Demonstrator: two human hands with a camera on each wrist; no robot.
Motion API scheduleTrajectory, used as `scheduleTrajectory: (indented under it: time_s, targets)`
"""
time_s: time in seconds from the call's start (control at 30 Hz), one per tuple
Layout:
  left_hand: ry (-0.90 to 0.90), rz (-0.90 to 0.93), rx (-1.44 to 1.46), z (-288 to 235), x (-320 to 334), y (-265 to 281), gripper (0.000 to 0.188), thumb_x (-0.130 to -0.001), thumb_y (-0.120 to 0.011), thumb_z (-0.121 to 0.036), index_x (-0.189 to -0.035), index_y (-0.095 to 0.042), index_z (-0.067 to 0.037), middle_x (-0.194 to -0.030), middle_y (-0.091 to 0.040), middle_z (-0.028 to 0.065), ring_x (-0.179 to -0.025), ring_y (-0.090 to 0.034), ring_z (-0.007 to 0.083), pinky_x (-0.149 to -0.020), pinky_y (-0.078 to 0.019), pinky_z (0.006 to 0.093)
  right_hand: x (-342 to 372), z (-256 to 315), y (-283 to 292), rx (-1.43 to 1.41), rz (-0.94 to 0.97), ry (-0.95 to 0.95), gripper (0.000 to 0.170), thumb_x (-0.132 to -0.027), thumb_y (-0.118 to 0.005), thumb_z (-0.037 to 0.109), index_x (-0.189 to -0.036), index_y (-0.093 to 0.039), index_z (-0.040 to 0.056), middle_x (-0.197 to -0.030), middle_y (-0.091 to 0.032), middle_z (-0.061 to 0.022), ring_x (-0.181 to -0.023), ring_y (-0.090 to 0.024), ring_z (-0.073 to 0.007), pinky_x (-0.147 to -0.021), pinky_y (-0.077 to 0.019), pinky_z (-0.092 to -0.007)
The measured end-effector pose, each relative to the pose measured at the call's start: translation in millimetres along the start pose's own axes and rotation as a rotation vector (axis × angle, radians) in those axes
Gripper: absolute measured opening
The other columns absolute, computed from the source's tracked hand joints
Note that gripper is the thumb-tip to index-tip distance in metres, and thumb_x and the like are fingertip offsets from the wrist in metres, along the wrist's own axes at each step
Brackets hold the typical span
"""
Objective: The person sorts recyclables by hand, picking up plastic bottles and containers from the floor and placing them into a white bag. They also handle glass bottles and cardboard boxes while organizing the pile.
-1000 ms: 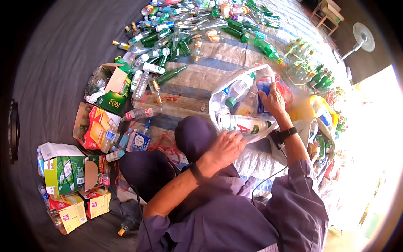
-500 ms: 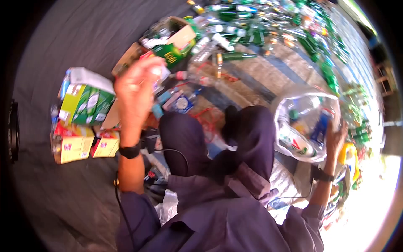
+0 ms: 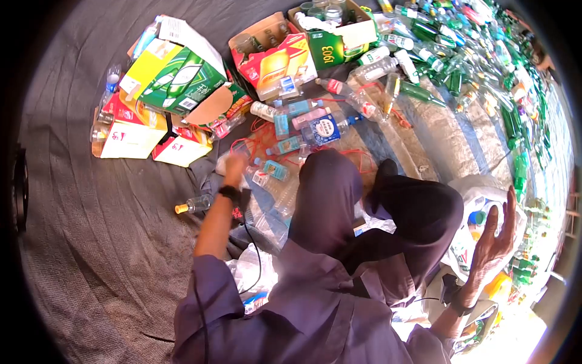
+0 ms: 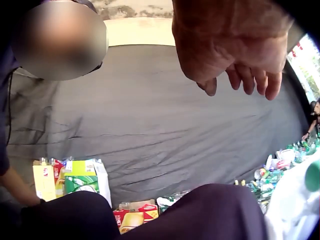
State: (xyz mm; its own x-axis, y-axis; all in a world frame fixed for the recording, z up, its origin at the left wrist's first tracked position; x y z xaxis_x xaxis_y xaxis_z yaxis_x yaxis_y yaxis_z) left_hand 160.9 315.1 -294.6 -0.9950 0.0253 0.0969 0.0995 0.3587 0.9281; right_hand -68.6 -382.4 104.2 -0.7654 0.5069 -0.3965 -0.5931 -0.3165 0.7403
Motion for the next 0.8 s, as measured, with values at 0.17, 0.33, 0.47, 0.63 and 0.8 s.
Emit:
scheduleTrajectory:
  time_s: [0.17,0.33,0.47,0.63,0.8]
  targets:
    - [0.352,0.142,0.118,-35.5,155.7,-95.0,0.082,-0.08,-0.077,-0.05,-0.135,-0.048,0.004,-0.122,-0.059,0.0295,-0.115,-0.057,0.0452,-0.094,-0.0486,0.054,6.1,44.0,-47.7,0.118,0.16,0.08,0.04,-0.104,-0.058,0.025,-0.142,-0.06,0.0129,-0.14,-0.063,-0.0104,-0.116,-0.067,-0.0178,-0.092,-0.0515,-0.0325]
    - [0.3,0.26,0.143,-84.2,207.1,-118.1,0.094,-0.074,-0.083,-0.043,-0.144,-0.04,0.004,-0.134,-0.053,0.0296,-0.128,-0.05,0.0454,-0.104,-0.0452,0.0523,10.2,33.2,-91.2,-0.131,0.258,0.031,0.035,-0.102,-0.058,0.011,-0.135,-0.062,-0.001,-0.139,-0.063,-0.0154,-0.128,-0.06,-0.027,-0.106,-0.0473,-0.039]
    - [0.492,0.203,0.263,-64.2,197.2,-141.7,0.089,-0.075,-0.081,-0.039,-0.142,-0.042,0.004,-0.134,-0.055,0.0309,-0.123,-0.055,0.047,-0.101,-0.0478,0.0498,12.8,32.2,-111.1,-0.162,0.312,-0.017,0.035,-0.104,-0.058,0.014,-0.136,-0.062,0.0008,-0.138,-0.064,-0.0127,-0.127,-0.06,-0.023,-0.107,-0.0461,-0.0352]
    - [0.548,0.298,0.233,-68.0,189.1,-140.4,0.072,-0.075,-0.082,-0.038,-0.128,-0.054,0.004,-0.118,-0.065,0.0279,-0.104,-0.065,0.0462,-0.09,-0.0523,0.0499,18.9,36.5,-127.4,-0.147,0.352,0.005,0.029,-0.103,-0.057,0.008,-0.128,-0.066,-0.0021,-0.132,-0.067,-0.0156,-0.125,-0.062,-0.0249,-0.107,-0.0466,-0.036]
    - [0.662,0.374,0.534,-34.8,230.9,-164.1,0.052,-0.08,-0.081,-0.039,-0.111,-0.061,-0.002,-0.096,-0.068,0.0146,-0.078,-0.068,0.0279,-0.075,-0.0542,0.0414,20.0,36.2,-125.0,-0.176,0.315,-0.043,0.026,-0.102,-0.058,0.008,-0.122,-0.069,-0.0027,-0.126,-0.07,-0.0151,-0.121,-0.065,-0.0257,-0.104,-0.0483,-0.0354]
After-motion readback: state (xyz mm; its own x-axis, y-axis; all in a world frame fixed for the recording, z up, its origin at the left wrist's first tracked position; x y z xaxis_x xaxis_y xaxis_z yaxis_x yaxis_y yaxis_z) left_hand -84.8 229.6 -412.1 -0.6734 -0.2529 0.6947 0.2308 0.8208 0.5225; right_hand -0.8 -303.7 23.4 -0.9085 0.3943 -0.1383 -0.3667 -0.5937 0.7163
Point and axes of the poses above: each hand's wrist, its own x-axis away from the middle knuckle, its own y-axis out of the back of the hand, z = x × y, the point moved 9 cm from there along -x, towards the middle knuckle
